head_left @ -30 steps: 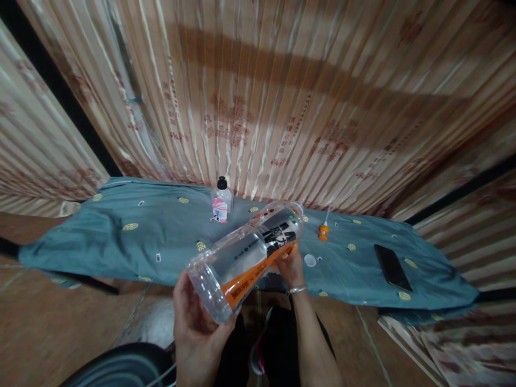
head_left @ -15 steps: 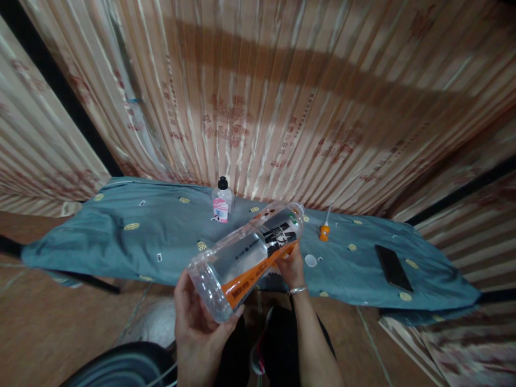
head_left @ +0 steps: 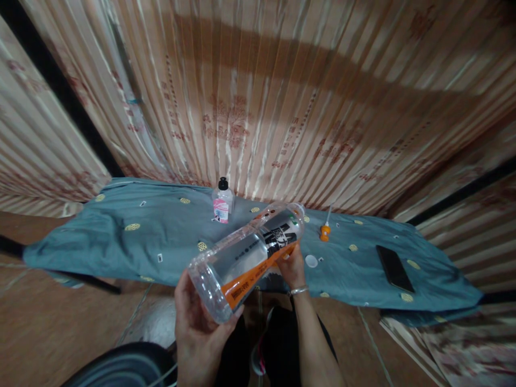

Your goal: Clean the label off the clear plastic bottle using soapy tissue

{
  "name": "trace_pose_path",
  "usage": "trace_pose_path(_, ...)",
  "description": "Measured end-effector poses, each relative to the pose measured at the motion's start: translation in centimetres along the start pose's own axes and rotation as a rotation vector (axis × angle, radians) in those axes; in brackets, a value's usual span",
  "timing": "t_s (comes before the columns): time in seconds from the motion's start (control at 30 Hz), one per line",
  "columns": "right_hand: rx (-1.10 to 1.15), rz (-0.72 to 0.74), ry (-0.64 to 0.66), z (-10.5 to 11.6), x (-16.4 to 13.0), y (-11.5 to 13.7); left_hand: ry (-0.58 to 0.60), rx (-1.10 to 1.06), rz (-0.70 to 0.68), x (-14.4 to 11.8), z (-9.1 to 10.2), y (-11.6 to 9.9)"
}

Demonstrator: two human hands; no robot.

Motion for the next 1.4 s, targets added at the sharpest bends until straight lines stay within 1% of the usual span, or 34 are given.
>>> trace_pose_path(0.07, 0.002, -0.006, 0.004, 0.0, 0.0, 0.0, -0.005, -0.013, -0.004, -0.1, -0.3, -0.2)
trace_pose_path(0.17, -0.018, -0.023, 0.005, 0.0, 0.1, -0.1, -0.010, -0.023, -0.005, -0.1, -0.1, -0.1)
trace_pose_path(0.23, -0.020, -0.026, 0.005, 0.0, 0.1, 0.0, 0.021, 0.007, -0.036, 0.2, 0.2, 0.0)
trace_pose_path(0.27, -0.017, -0.025, 0.005, 0.0, 0.1, 0.0, 0.059, 0.028, -0.049, 0.3, 0.3, 0.1)
trace_pose_path(0.37, -0.007, -0.021, 0.014, 0.0, 0.1, 0.1, 0.091, 0.038, -0.073, 0.8, 0.9, 0.6)
trace_pose_path(0.47, 0.009, -0.018, 0.024, -0.1, 0.1, 0.1, 0.107, 0.050, -0.098, 1.0, 1.0, 0.6)
trace_pose_path(0.67, 0.017, -0.005, 0.014, -0.1, 0.1, -0.2, 0.069, 0.045, -0.060, 0.7, 1.1, 0.7)
trace_pose_path(0.8, 0.018, 0.000, -0.010, 0.0, 0.1, -0.2, 0.082, 0.066, -0.079, 0.7, 1.0, 0.5)
trace_pose_path(0.9, 0.020, 0.001, -0.005, 0.0, 0.0, -0.2, 0.102, 0.056, -0.084, 0.8, 0.7, 0.2)
trace_pose_path(0.97, 0.018, 0.001, -0.004, 0.0, 0.1, -0.2, 0.094, 0.038, -0.089, 0.7, 0.5, 0.1)
trace_pose_path(1.1, 0.007, -0.019, -0.010, 0.0, 0.2, -0.3, 0.033, -0.015, -0.083, 0.5, 0.3, 0.0)
trace_pose_path(1.23, 0.002, -0.056, -0.001, 0.0, 0.1, -0.3, 0.008, -0.022, -0.072, 0.4, 0.3, -0.2)
trace_pose_path(1.4, 0.025, -0.052, -0.004, 0.0, 0.2, -0.3, 0.074, 0.028, -0.031, 0.7, 0.7, 0.5)
Point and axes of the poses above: each hand's wrist, its own x-axis towards the middle knuckle, its own z-axis out of the back of the hand, y = z × x, the point moved 6 cm from there along x, towards the middle knuckle, and after that the axes turned 2 degrees about y, right-handed, at the moved point
